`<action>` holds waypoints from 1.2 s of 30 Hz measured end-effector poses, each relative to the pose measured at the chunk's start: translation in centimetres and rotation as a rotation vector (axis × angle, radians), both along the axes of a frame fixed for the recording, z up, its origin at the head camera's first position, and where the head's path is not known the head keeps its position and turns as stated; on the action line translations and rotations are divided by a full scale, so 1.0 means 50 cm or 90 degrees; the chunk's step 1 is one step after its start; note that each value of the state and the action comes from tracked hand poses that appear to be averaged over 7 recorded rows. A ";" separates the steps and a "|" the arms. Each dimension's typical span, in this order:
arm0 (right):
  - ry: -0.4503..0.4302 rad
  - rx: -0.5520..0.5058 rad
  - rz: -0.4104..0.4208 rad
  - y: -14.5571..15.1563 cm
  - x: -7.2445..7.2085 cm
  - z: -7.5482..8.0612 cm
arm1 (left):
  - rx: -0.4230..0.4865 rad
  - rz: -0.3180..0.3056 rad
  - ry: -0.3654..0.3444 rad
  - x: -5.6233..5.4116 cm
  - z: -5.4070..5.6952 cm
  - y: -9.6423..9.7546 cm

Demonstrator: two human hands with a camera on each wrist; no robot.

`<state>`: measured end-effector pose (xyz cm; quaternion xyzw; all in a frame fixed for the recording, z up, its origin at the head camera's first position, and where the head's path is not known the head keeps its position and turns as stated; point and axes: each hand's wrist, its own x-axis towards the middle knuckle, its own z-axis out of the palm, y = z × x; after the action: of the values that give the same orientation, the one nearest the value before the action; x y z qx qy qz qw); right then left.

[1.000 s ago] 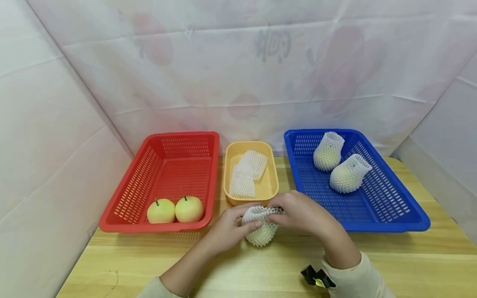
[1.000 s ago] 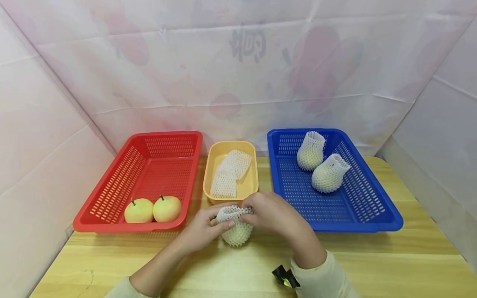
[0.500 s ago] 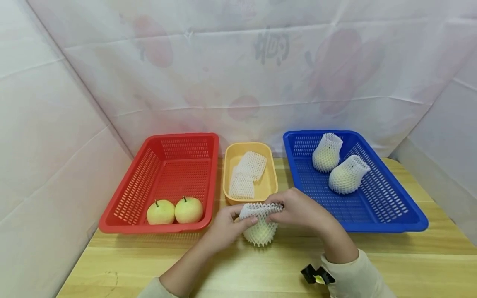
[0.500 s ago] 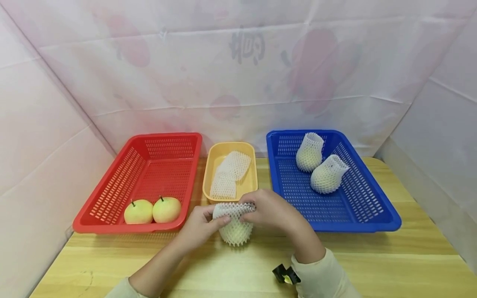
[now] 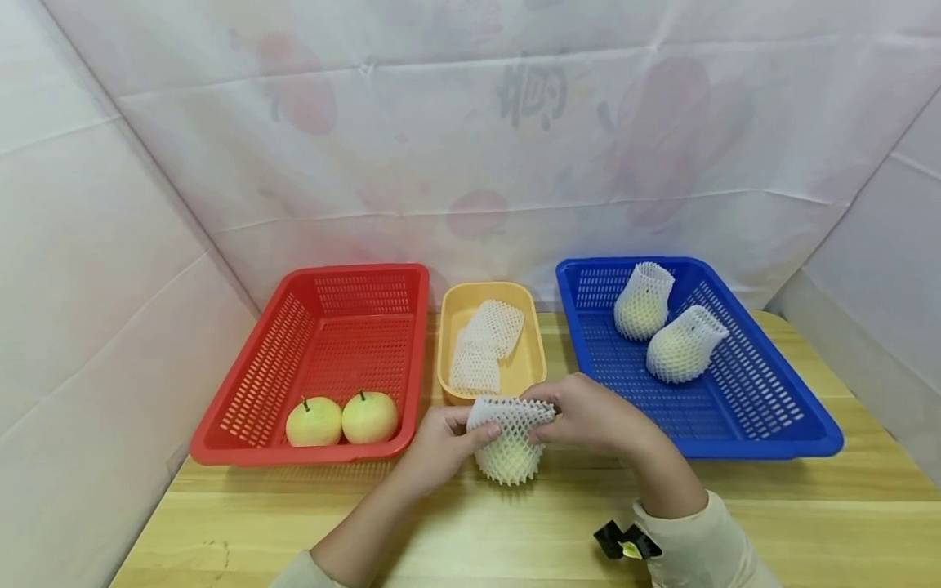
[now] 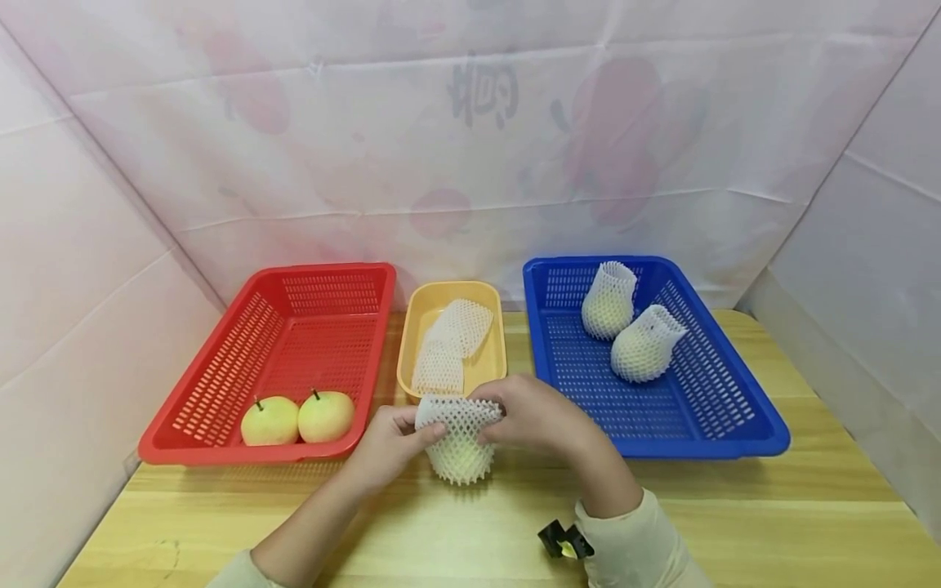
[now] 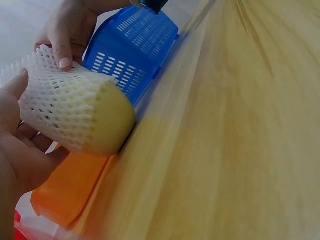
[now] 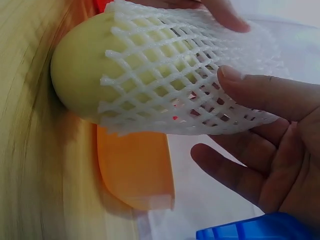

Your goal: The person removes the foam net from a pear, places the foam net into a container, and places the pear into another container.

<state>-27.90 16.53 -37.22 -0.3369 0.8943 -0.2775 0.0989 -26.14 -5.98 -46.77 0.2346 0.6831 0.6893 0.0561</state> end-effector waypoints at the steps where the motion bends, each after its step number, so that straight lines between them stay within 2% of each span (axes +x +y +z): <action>1: -0.003 -0.003 -0.001 0.000 0.000 0.000 | -0.002 -0.004 -0.006 0.000 0.000 0.000; 7: -0.002 -0.003 0.000 0.002 0.004 -0.006 | -0.012 -0.011 -0.014 0.002 -0.001 0.006; 14: 0.079 0.013 -0.004 0.008 0.003 -0.014 | 0.005 -0.017 -0.003 -0.002 -0.003 0.007; 21: 0.019 0.012 -0.026 0.009 0.000 -0.008 | -0.010 0.003 -0.005 -0.003 -0.005 0.003; 25: 0.018 0.023 -0.040 0.007 0.001 -0.005 | -0.007 0.008 -0.020 -0.002 -0.001 0.002; 30: 0.001 0.002 -0.047 0.010 0.001 -0.004 | 0.015 -0.016 -0.035 -0.001 0.001 0.002; 36: 0.003 0.013 -0.040 0.012 0.001 -0.003 | -0.004 0.002 -0.044 0.001 0.003 0.001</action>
<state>-27.85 17.13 -37.36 -0.3080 0.9076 -0.2702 0.0915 -26.11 -5.91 -46.63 0.2096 0.6831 0.6951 0.0795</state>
